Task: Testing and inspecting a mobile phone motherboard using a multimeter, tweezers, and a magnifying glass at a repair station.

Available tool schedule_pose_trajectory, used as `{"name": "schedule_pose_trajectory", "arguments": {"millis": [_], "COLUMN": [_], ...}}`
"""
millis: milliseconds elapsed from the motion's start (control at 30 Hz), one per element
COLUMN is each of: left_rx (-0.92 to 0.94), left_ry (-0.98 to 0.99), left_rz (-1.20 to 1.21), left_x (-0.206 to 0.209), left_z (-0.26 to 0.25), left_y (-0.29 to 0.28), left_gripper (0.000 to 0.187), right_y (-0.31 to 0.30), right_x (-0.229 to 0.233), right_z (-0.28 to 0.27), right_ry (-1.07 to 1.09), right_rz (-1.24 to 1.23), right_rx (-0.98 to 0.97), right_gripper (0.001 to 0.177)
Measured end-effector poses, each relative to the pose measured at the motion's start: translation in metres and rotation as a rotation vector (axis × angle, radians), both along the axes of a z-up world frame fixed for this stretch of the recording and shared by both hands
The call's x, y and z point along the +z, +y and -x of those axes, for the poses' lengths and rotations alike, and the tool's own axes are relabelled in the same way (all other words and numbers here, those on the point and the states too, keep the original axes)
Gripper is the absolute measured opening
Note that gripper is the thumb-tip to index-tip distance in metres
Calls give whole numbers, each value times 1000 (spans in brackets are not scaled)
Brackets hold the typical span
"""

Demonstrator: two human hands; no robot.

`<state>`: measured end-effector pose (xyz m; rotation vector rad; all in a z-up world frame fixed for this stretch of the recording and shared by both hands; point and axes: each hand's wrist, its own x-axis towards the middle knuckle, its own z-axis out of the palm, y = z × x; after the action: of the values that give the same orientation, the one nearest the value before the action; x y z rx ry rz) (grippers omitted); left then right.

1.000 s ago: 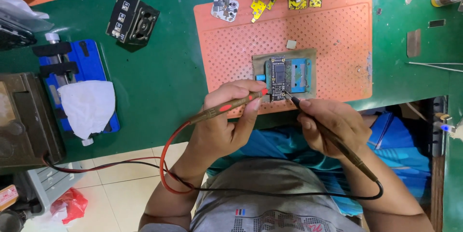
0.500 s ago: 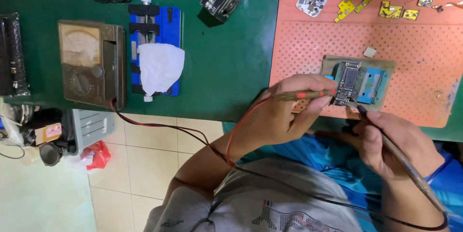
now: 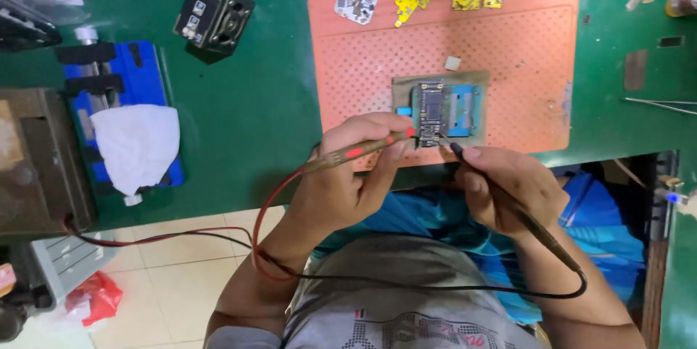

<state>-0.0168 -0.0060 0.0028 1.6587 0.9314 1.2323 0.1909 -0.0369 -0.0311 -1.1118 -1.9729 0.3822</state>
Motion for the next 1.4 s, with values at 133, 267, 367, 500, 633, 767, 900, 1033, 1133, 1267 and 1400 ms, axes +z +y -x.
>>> {"name": "schedule_pose_trajectory", "arguments": {"millis": [133,267,367,500,633,767,900,1033,1133,1267,1400], "left_rx": [-35,-33,-31,-21,19,105,-21,13,11,-5,19], "left_ry": [-49,-49,-49,-31,8,164,-22,7,-2,-15,-5], "left_rz": [-58,-70,-64,-78,-57,-44,-48,-28,-19,-54,-63], "left_x": [-4,-3,-3,-1,0,3,-6,-7,-5,-8,-7], "left_z": [0,0,1,0,0,5,9,8,7,8,7], "left_y": [0,0,0,1,-1,-6,-8,-8,-8,-8,-8], "left_gripper": [18,18,18,18,16,17,19,19,18,20,19], "right_y": [1,6,6,7,-1,2,4,8,7,7,7], "right_x": [0,0,1,1,-2,-39,-10,-10,-12,-9,-10], "right_z": [2,4,4,5,-2,-37,-23,-29,-31,-28,-28], "right_ry": [82,61,44,69,1,1055,-119,-195,-184,-178,-183], "right_rz": [-11,-111,-101,-98,-23,1680,243,320,258,268,279], "right_rx": [27,62,74,86,23,-215,224,292,305,289,283], "right_gripper": [17,16,16,17,18,14,33,39,39,39,39]}}
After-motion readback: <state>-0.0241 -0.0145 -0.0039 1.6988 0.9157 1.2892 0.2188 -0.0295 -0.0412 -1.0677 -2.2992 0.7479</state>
